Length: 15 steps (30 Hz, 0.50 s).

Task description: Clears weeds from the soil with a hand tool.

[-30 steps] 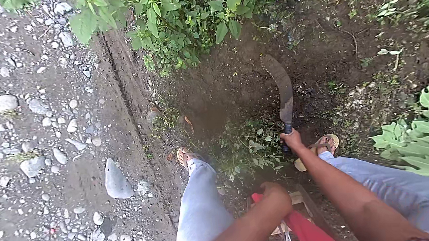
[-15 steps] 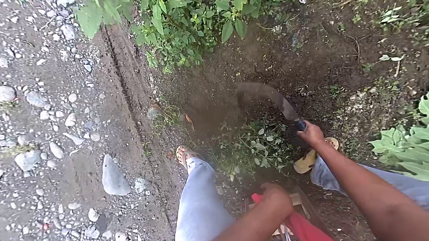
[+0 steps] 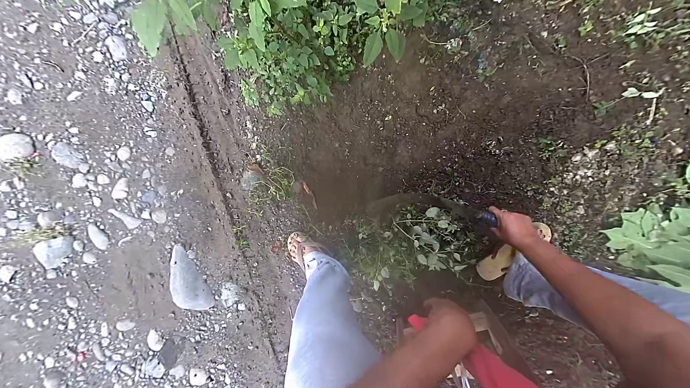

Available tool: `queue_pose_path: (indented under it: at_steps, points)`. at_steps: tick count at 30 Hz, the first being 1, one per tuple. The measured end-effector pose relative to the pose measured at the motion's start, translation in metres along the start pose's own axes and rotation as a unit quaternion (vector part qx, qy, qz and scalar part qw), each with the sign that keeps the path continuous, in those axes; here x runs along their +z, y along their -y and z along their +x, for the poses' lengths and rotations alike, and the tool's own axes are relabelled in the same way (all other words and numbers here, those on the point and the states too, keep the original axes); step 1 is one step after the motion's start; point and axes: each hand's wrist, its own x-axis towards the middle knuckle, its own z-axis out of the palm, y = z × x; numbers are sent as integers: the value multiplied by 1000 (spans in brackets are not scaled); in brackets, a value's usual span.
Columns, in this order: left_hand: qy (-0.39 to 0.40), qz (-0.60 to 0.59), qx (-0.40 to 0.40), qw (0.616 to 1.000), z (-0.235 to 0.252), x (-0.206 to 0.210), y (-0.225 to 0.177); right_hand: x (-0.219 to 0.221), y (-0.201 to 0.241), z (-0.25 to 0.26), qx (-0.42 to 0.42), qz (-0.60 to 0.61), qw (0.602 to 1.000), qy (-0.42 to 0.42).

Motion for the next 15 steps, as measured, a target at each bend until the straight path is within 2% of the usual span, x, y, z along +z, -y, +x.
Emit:
queue_pose_path:
  at_steps: [3, 5, 8, 9, 12, 15]
  points:
    - [1, -5, -1, 1000, -8, -2, 0, -21, 7, 4, 25, 61, 997, -35]
    - [3, -14, -3, 1000, -18, -5, -1, -19, 27, 7, 61, 155, 985, -47]
    - [-15, 11, 1, 1000, -2, 2, -1, 25, 57, 14, 84, 325, 941, -31]
    - [-29, 25, 4, 999, 9, 7, 1, 45, 62, 11, 87, 343, 935, -3]
    - [-15, -13, -6, 1000, -4, -3, 3, 79, 60, -20, 80, 199, 969, 125]
    - [-34, 3, -1, 999, -17, -5, 3, 70, 41, -60, 66, 84, 980, 165]
